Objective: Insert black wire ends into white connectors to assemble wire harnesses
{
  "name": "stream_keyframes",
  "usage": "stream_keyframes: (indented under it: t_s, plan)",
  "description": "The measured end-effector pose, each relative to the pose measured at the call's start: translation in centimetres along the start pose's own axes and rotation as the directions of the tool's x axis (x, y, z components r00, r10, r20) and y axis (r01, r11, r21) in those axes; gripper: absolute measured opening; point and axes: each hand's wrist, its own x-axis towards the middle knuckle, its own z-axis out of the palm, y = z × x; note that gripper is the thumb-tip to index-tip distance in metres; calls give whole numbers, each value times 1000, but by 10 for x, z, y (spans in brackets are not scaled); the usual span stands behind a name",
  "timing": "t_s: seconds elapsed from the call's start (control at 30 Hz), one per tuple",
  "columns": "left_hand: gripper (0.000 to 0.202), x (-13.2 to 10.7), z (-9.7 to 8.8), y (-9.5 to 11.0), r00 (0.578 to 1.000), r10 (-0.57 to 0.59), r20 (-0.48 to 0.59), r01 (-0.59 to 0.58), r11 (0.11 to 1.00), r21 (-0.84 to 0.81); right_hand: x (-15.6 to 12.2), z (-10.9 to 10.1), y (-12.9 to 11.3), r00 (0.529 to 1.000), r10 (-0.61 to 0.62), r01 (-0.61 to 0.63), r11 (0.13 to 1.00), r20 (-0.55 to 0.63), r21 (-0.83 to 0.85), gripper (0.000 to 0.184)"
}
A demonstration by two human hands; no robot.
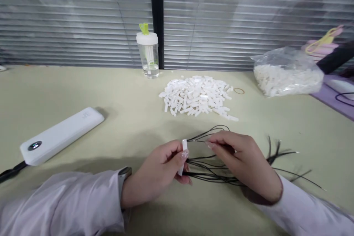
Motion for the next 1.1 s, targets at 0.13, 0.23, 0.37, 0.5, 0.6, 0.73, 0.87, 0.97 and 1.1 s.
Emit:
stream_keyframes:
  t_s: [0.13, 0.23, 0.37, 0.5, 0.6, 0.73, 0.87, 0.97, 1.1]
  plan:
    - [23, -2, -1, -5, 997, 68, 29, -69, 997, 21, -2, 5, -10, 999, -8, 8, 1000, -36, -13, 10]
    - [23, -2, -2, -5, 996, 79, 44, -81, 996, 49, -3, 5, -14, 997, -38, 36, 999, -68, -29, 12]
    - [23, -2, -3, -1, 995, 74, 61, -79, 993, 88, -3, 4, -15, 995, -65, 61, 997, -70, -52, 12]
    - [23, -2, -4, 0, 996, 58, 63, -66, 990, 124, -2, 3, -15, 995, -97, 97, 993, -9, -65, 11]
    - [23, -1, -5, 0, 995, 59, 80, -71, 985, 158, -1, 3, -14, 997, -76, 76, 995, 12, -60, 11]
    - [23, 0, -5, -2, 996, 24, 80, -38, 984, 177, -1, 2, -14, 998, -52, 53, 998, 33, -31, 12]
    - [23, 1, -4, -2, 996, 1, 85, -16, 985, 174, -1, 0, -15, 995, -64, 66, 998, 79, -12, 11]
    - [23, 1, -3, 0, 996, -6, 84, -10, 981, 194, -1, 0, -15, 994, -74, 75, 997, 80, -16, 12]
    - [24, -1, -2, -1, 996, -8, 87, -11, 974, 225, -3, 5, -15, 995, -73, 75, 997, 60, -26, 10]
